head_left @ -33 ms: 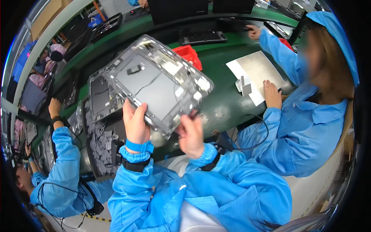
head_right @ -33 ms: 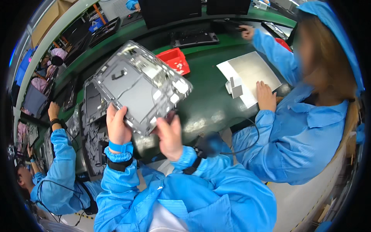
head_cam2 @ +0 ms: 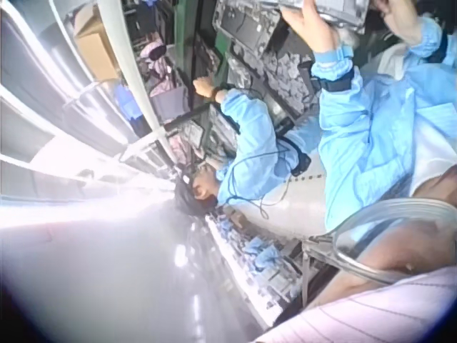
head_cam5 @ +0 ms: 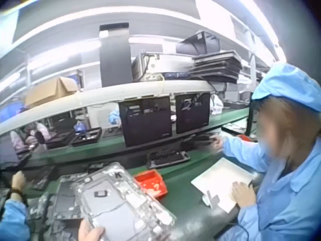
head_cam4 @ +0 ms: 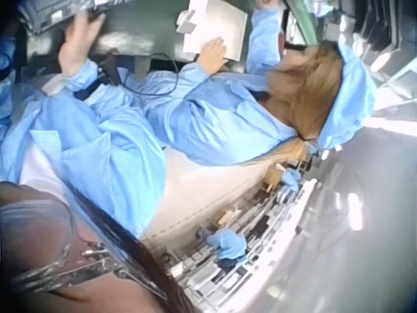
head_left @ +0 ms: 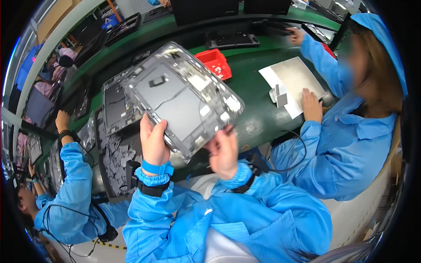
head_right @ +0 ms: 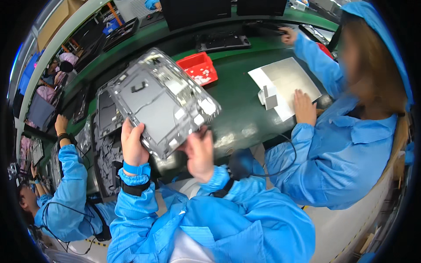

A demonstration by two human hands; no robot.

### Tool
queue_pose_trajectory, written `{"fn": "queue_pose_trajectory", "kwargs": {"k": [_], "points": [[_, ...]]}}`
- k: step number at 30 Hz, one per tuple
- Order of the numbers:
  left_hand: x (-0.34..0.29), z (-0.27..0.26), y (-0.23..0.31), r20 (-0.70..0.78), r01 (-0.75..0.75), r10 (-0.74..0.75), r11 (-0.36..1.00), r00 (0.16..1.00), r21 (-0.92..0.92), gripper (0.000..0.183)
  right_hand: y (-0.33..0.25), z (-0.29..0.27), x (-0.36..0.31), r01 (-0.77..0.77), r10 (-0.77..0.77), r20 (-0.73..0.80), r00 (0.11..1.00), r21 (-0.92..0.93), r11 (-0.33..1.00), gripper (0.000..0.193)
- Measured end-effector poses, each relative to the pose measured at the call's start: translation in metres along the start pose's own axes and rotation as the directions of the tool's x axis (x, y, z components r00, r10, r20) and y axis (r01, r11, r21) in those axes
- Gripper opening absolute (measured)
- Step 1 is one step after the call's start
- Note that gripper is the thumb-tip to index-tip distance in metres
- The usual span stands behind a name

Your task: The person connects internal cables and electronic components to a circuit board inside a laptop chassis, using tweezers to manipulate the small parts.

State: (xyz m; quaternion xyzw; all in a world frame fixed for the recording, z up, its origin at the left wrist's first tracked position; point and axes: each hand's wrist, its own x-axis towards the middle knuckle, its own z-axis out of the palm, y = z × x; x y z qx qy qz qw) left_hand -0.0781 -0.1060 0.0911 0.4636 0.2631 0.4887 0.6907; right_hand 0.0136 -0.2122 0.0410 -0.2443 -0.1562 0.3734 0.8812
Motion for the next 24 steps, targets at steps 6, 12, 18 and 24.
{"fn": "queue_pose_trajectory", "kwargs": {"k": [6, 12, 18, 24], "points": [[-0.015, -0.057, -0.045, 0.102, 0.177, -0.193, 0.973, 0.976, 0.146, 0.051, -0.009, -0.047, -0.022, -0.064, 0.054, -0.046, 0.998, -0.261, 0.963, 0.036], [-0.015, -0.076, -0.071, 0.063, -0.007, -0.077, 0.578, 0.995, 0.816, 0.068, 0.01, -0.05, -0.013, -0.216, 0.166, -0.145, 0.975, -0.494, 0.842, 0.047], [-0.045, -0.064, -0.067, 0.218, -0.171, -0.151, 0.272, 0.964, 0.947, 0.094, 0.006, -0.077, 0.007, -0.278, 0.318, -0.104, 0.942, -0.772, 0.571, 0.053], [-0.037, -0.055, -0.056, 0.214, -0.177, -0.121, 0.265, 0.969, 0.948, 0.081, -0.003, -0.08, 0.021, 0.305, 0.114, 0.301, 0.947, -0.952, -0.018, 0.048]]}}
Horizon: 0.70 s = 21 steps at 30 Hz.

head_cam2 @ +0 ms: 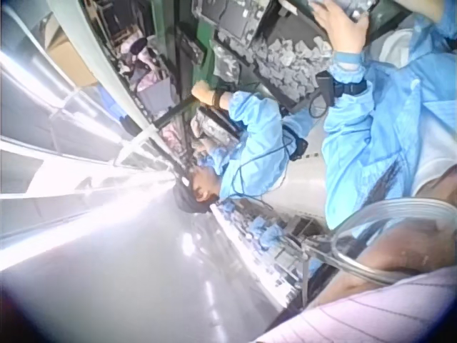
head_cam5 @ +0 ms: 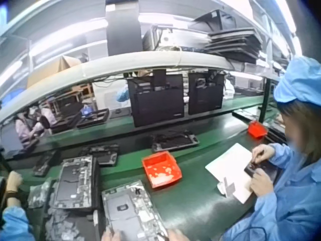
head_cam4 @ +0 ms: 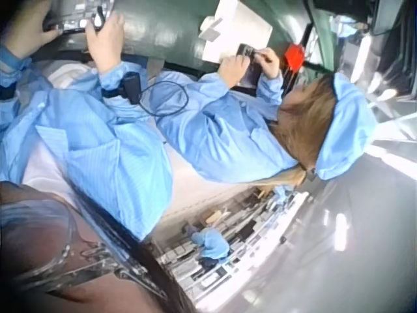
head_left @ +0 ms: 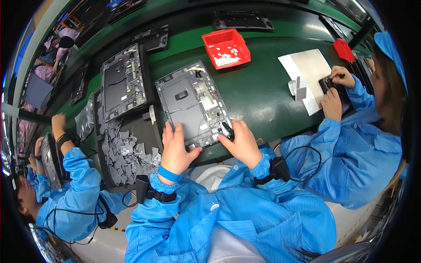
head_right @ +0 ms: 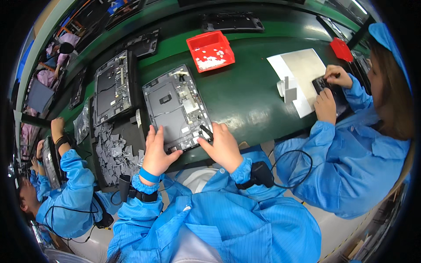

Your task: The person connects internal cables and electronic components to a circuit board inside a laptop chassis, using tweezers to manipulate the small parts.

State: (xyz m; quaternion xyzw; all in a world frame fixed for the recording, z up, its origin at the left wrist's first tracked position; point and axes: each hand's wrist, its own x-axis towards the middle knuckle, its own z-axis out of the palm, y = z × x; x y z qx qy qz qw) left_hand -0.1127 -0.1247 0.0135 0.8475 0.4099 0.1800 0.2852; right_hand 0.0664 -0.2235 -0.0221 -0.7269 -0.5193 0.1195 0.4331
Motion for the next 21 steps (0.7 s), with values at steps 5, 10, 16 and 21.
{"fn": "queue_pose_trajectory", "kwargs": {"k": [5, 10, 16, 21], "points": [[0.041, 0.023, 0.009, -0.072, -0.465, 0.479, 0.872, 0.875, 0.15, 0.037, -0.016, 0.002, 0.003, -0.031, 0.047, 0.134, 0.99, -0.12, 0.992, 0.035], [0.064, 0.053, 0.004, 0.014, -0.623, 0.629, 0.768, 0.778, 0.146, 0.012, -0.003, 0.007, -0.007, -0.02, 0.032, 0.103, 0.994, -0.115, 0.993, 0.034], [0.049, 0.054, 0.002, -0.117, -0.548, 0.59, 0.794, 0.799, 0.265, 0.008, -0.011, 0.002, 0.009, 0.184, -0.185, -0.07, 0.98, -0.029, 0.983, 0.025], [0.046, 0.05, 0.001, -0.147, -0.518, 0.548, 0.832, 0.823, 0.199, 0.008, -0.015, 0.01, 0.026, 0.249, -0.252, 0.047, 0.967, 0.053, 0.967, 0.009]]}}
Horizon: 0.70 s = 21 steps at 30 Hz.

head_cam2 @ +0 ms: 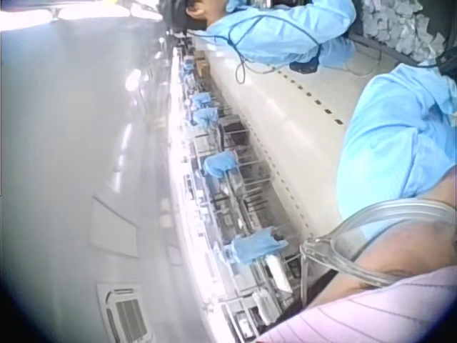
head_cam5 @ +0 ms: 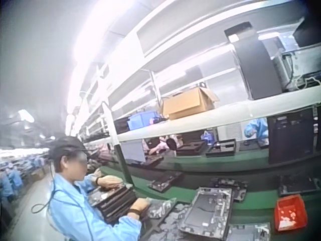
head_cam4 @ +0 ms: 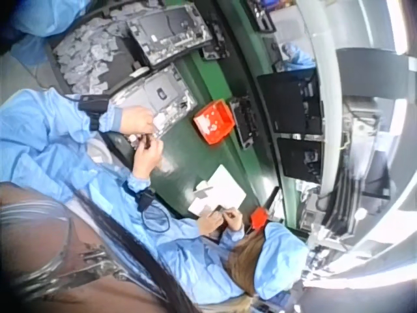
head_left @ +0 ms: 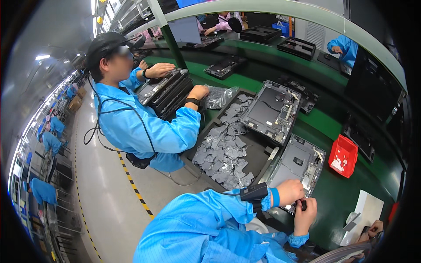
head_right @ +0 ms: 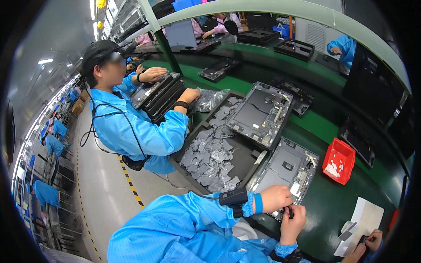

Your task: The person connects internal cables and electronic components to a circuit board inside a laptop chassis, using tweezers to manipulate the small parts.

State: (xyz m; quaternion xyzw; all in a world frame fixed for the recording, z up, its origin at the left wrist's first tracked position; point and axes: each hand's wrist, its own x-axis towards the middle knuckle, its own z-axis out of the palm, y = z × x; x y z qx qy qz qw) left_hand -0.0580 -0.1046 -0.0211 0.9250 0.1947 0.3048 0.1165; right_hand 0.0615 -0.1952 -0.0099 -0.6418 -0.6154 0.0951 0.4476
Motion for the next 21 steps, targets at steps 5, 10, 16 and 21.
{"fn": "queue_pose_trajectory", "kwargs": {"k": [5, 10, 16, 21], "points": [[-0.005, 0.003, -0.004, -0.05, 0.021, -0.026, 0.995, 0.998, -0.093, 0.012, 0.006, 0.002, 0.007, 0.023, -0.023, -0.003, 1.0, 0.001, 1.0, 0.01], [-0.006, 0.011, -0.006, -0.074, 0.021, -0.037, 0.978, 0.997, -0.206, 0.012, 0.006, -0.001, 0.008, -0.016, 0.018, -0.053, 0.998, 0.026, 1.0, 0.009], [-0.002, 0.011, -0.002, -0.015, 0.16, -0.188, 0.871, 0.982, -0.464, 0.01, 0.009, -0.011, 0.01, 0.008, -0.009, 0.031, 0.999, 0.035, 0.999, 0.009], [0.002, 0.006, -0.01, 0.012, 0.154, -0.176, 0.825, 0.984, -0.544, 0.011, 0.018, -0.009, 0.018, 0.04, -0.049, 0.09, 0.995, 0.101, 0.994, 0.009]]}}
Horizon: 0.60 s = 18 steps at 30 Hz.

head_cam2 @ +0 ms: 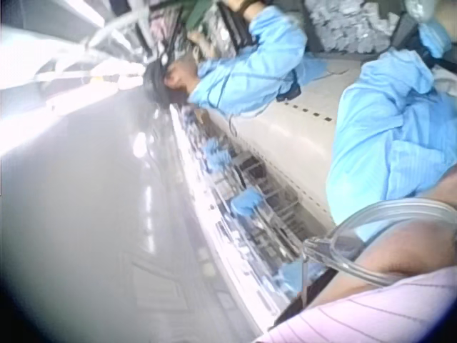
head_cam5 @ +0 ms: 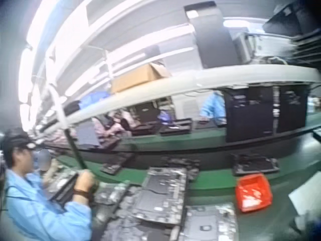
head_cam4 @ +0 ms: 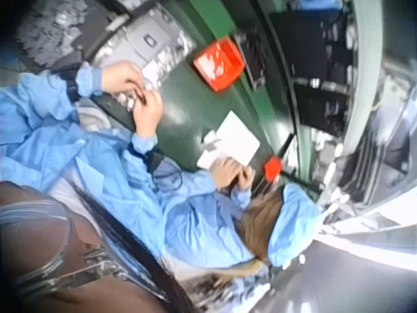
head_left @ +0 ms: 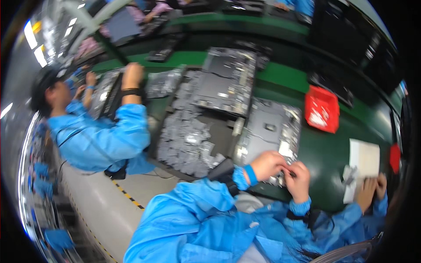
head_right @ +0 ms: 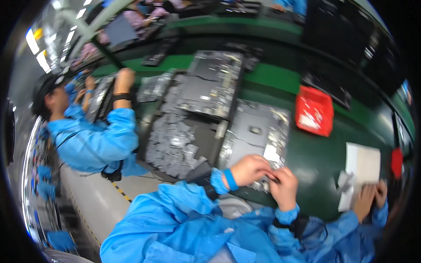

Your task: The person connects internal cables and electronic components to a circuit board inside a laptop chassis, using tweezers to manipulate the small parts.

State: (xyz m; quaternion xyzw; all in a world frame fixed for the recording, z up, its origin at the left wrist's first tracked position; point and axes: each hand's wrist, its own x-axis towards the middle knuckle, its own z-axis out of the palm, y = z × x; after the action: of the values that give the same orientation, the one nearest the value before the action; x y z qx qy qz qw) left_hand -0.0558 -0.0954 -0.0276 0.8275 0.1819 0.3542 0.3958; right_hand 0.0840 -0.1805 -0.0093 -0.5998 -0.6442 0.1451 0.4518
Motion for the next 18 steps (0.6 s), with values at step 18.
{"fn": "queue_pose_trajectory", "kwargs": {"k": [18], "points": [[0.006, -0.006, 0.02, 0.047, 0.015, -0.024, 0.984, 0.999, 0.18, 0.008, 0.062, -0.043, 0.142, -0.413, 0.158, -0.418, 0.895, -0.641, 0.647, 0.012]]}}
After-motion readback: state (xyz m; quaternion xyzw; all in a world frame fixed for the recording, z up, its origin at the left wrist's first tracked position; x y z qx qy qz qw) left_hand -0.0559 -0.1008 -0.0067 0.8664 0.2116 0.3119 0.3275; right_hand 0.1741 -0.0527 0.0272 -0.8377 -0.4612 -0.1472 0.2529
